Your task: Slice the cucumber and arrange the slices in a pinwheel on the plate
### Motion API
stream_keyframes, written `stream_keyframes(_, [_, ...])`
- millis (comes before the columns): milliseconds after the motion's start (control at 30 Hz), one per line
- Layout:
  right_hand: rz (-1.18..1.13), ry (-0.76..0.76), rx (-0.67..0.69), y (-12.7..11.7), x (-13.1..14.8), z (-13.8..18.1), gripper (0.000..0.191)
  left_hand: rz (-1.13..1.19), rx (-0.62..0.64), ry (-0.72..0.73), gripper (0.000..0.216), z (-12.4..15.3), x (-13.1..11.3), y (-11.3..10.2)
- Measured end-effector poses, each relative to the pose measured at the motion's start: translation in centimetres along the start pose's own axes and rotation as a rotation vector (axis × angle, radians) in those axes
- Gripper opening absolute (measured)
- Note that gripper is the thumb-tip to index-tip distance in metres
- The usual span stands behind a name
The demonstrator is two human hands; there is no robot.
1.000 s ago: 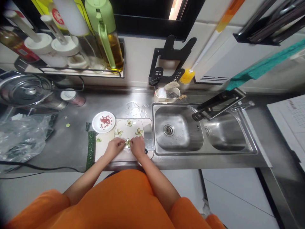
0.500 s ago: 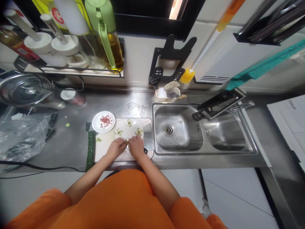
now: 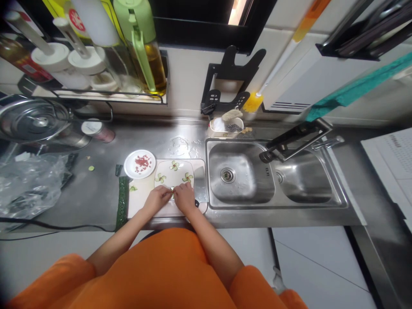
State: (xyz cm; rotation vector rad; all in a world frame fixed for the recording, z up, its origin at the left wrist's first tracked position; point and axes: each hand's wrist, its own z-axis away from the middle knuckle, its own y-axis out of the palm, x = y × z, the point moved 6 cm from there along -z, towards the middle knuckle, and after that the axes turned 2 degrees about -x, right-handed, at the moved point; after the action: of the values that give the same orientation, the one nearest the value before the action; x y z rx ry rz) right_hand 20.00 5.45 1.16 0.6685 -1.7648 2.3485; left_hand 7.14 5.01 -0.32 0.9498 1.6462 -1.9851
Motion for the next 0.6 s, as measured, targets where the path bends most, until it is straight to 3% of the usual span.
stream_keyframes(600, [-0.057,0.088,0.030,0.11,-0.36,-0.21,0.022,-0.052,0.041,-0.011,0.017,-0.16,-0.34,0.06])
